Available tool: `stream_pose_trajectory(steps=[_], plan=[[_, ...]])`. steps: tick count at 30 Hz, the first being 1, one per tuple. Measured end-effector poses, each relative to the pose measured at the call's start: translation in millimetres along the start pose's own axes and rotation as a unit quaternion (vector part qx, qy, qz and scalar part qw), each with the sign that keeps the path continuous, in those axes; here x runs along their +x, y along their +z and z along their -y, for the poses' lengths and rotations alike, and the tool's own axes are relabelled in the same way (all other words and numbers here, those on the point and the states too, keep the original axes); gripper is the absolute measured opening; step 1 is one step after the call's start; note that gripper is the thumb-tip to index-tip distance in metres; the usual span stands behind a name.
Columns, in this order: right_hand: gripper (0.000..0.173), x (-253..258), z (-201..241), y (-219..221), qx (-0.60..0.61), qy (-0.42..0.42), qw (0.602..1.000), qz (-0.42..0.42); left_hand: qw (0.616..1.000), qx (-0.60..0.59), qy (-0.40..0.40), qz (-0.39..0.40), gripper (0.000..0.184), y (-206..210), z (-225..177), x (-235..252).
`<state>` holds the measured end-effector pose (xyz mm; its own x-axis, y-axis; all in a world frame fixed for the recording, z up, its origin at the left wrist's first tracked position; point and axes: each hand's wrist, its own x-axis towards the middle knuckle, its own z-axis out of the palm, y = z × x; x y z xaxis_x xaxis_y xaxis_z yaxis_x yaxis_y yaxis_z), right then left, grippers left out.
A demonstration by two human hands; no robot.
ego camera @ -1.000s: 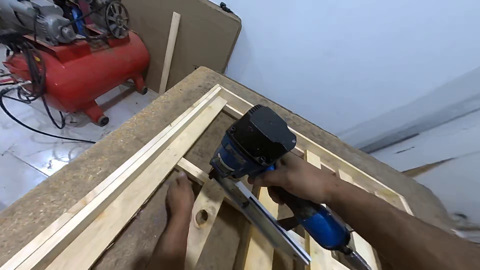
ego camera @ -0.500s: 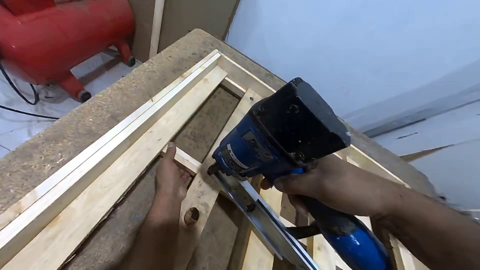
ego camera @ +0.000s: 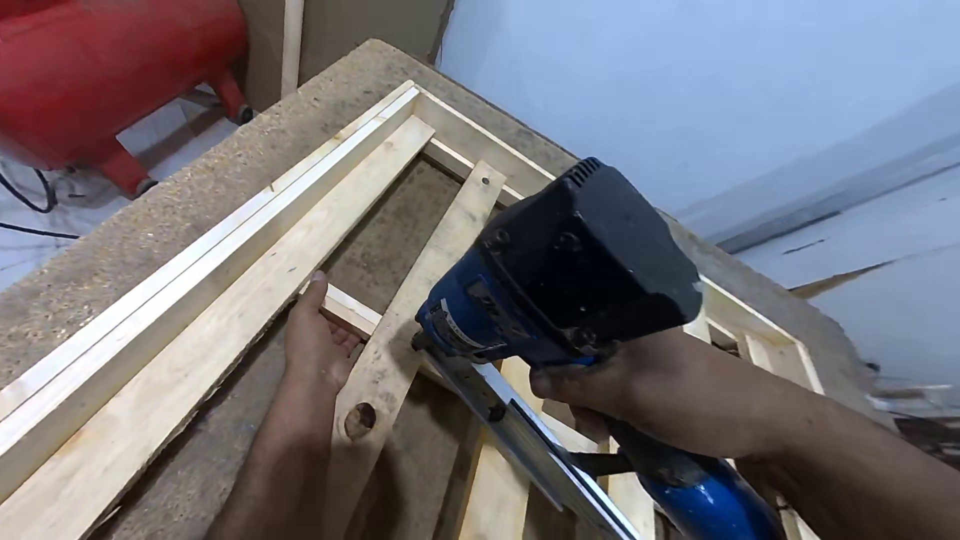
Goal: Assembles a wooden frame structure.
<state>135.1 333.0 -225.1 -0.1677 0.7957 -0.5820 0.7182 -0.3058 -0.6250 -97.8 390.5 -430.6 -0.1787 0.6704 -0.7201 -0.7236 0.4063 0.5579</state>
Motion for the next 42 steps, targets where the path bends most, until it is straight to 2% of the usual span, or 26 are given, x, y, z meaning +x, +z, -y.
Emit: stream_pose_trajectory(steps=[4, 6, 8, 9, 11, 12, 13, 16, 18, 22, 25, 28, 32, 37, 42], plan=[[0.015, -33.9, -20.2, -5.9, 0.007, -0.005, 1.000, -0.029, 0.999, 0.031, 0.007, 0.017, 0.071, 2.8, -0.2, -1.5], [0.016, -61.3, -44.9, -15.7, 0.009, -0.020, 0.998, -0.054, 0.997, 0.062, 0.052, -0.004, 0.066, 5.2, 4.6, -10.5], [0.016, -84.7, -68.3, -27.0, 0.019, -0.031, 0.997, -0.065, 0.969, 0.135, 0.203, -0.047, 0.054, 0.7, 16.5, -34.3], [0.017, -92.3, -77.8, -32.3, 0.028, -0.028, 0.997, -0.070, 0.943, 0.173, 0.283, -0.038, 0.053, -4.4, 24.9, -54.3], [0.017, -101.4, -93.1, -38.9, 0.040, -0.017, 0.997, -0.067, 0.910, 0.194, 0.365, 0.004, 0.041, -11.1, 60.0, -102.7], [0.017, -102.8, -98.6, -40.2, 0.042, -0.018, 0.997, -0.060, 0.913, 0.182, 0.364, 0.026, 0.032, -10.8, 84.7, -120.8], [0.017, -101.6, -102.5, -40.9, 0.046, -0.021, 0.997, -0.055, 0.927, 0.183, 0.324, 0.040, 0.029, -6.7, 107.4, -133.3], [0.016, -92.8, -104.0, -38.1, 0.049, -0.010, 0.998, -0.042, 0.969, 0.223, 0.106, 0.028, 0.043, 21.7, 148.2, -137.2], [0.016, -87.6, -105.8, -36.6, 0.049, 0.004, 0.998, -0.037, 0.983, 0.177, 0.045, -0.003, 0.054, 36.5, 158.4, -122.4], [0.012, -82.9, -113.9, -43.3, 0.046, 0.009, 0.998, -0.029, 0.997, 0.034, 0.044, -0.045, 0.057, 47.4, 156.2, -92.6], [0.010, -84.4, -122.1, -46.3, 0.044, 0.029, 0.998, -0.026, 0.998, -0.020, 0.041, -0.046, 0.058, 53.2, 158.3, -87.1], [0.012, -85.5, -128.2, -48.6, 0.034, 0.007, 0.999, -0.025, 0.997, -0.065, 0.018, -0.044, 0.056, 55.2, 149.7, -90.5], [0.011, -92.6, -134.4, -45.2, 0.020, -0.025, 0.999, -0.026, 0.996, -0.074, 0.022, -0.054, 0.053, 57.0, 148.1, -91.1], [0.015, -99.8, -137.8, -51.0, 0.007, 0.013, 0.999, -0.030, 0.996, -0.072, 0.042, -0.040, 0.052, 59.8, 155.5, -88.8], [0.013, -105.2, -150.6, -46.8, -0.014, -0.028, 0.998, -0.056, 0.996, -0.068, 0.052, -0.036, 0.046, 60.1, 156.4, -89.3]])
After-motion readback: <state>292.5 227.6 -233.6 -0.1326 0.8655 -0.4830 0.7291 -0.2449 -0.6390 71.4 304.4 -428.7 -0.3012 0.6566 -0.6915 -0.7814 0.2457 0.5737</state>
